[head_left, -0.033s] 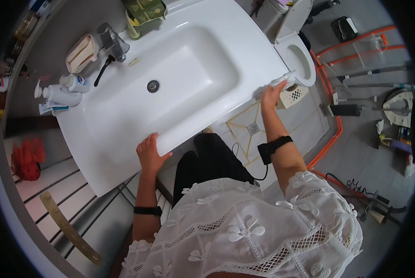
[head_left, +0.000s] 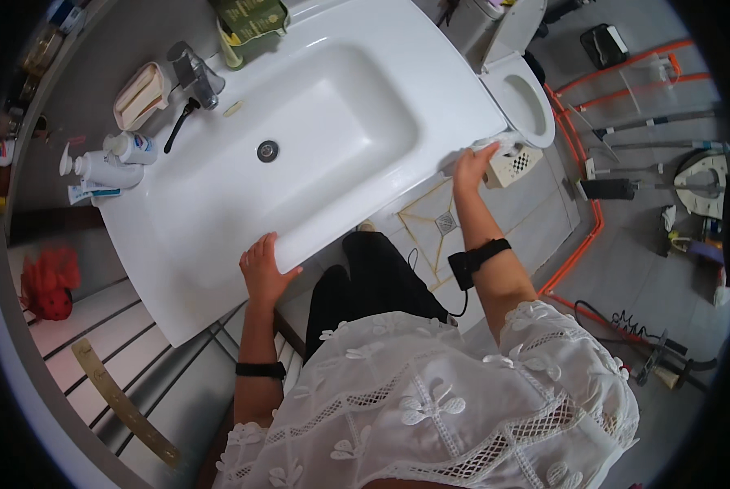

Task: The recorder cleans the bathroom sink and a frosted glass door using a white cloth.

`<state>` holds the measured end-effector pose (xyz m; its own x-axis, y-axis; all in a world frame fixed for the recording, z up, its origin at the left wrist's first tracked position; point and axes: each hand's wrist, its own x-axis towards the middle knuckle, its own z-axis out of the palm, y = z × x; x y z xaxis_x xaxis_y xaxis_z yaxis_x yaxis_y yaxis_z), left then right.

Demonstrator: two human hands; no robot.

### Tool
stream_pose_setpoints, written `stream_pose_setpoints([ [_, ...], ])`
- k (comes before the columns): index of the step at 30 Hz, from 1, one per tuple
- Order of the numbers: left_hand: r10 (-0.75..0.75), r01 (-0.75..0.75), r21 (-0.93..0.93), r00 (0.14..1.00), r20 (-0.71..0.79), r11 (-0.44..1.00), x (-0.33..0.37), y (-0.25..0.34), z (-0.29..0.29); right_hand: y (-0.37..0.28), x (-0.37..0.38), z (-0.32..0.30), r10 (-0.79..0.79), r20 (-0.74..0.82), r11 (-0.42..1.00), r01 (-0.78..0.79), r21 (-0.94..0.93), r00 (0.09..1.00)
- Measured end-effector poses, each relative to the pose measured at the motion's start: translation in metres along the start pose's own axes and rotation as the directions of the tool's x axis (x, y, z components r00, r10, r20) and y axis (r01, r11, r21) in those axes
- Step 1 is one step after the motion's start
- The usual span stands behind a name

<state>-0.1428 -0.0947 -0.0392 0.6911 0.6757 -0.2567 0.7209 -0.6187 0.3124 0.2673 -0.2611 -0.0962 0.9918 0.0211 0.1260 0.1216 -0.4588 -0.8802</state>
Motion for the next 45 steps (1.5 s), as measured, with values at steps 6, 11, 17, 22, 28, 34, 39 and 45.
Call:
stream_pose_setpoints([
  [6,-0.005,0.003,0.049,0.999,0.040,0.999,0.001,-0.004,0.002,-0.034,-0.100,0.017,0.509,0.288,0.772,-0.578,0.265,0.811],
  [11,0.073,-0.069,-0.033,0.986,0.148,0.997,-0.002,-0.012,-0.007,-0.069,-0.205,0.033,0.545,0.533,0.658,-0.724,0.207,0.647],
  [17,0.146,-0.142,-0.200,0.989,0.002,0.969,-0.039,-0.023,-0.004,-0.118,-0.297,0.040,0.549,0.737,0.560,-0.828,0.026,0.394],
  [22,0.060,-0.081,-0.279,0.995,-0.083,0.957,-0.076,-0.043,-0.022,-0.127,-0.357,0.043,0.296,0.945,0.525,-0.850,-0.037,0.141],
  [28,-0.167,0.015,-0.491,0.949,-0.266,0.871,-0.142,-0.095,-0.055,-0.137,-0.379,0.021,0.146,0.972,0.786,-0.619,-0.003,0.181],
  [34,-0.367,0.079,-0.513,0.790,-0.491,0.855,-0.213,-0.147,-0.049,-0.169,-0.360,0.012,0.059,0.996,0.874,-0.480,-0.082,-0.065],
  [39,-0.425,0.094,-0.469,0.602,-0.675,0.878,-0.257,-0.136,-0.083,-0.216,-0.383,0.022,-0.128,0.968,0.931,-0.362,0.042,-0.217],
  [45,-0.370,0.298,-0.302,0.204,-0.906,0.905,-0.334,-0.092,-0.137,-0.260,-0.407,0.028,-0.272,0.876,0.916,-0.387,0.109,-0.398],
])
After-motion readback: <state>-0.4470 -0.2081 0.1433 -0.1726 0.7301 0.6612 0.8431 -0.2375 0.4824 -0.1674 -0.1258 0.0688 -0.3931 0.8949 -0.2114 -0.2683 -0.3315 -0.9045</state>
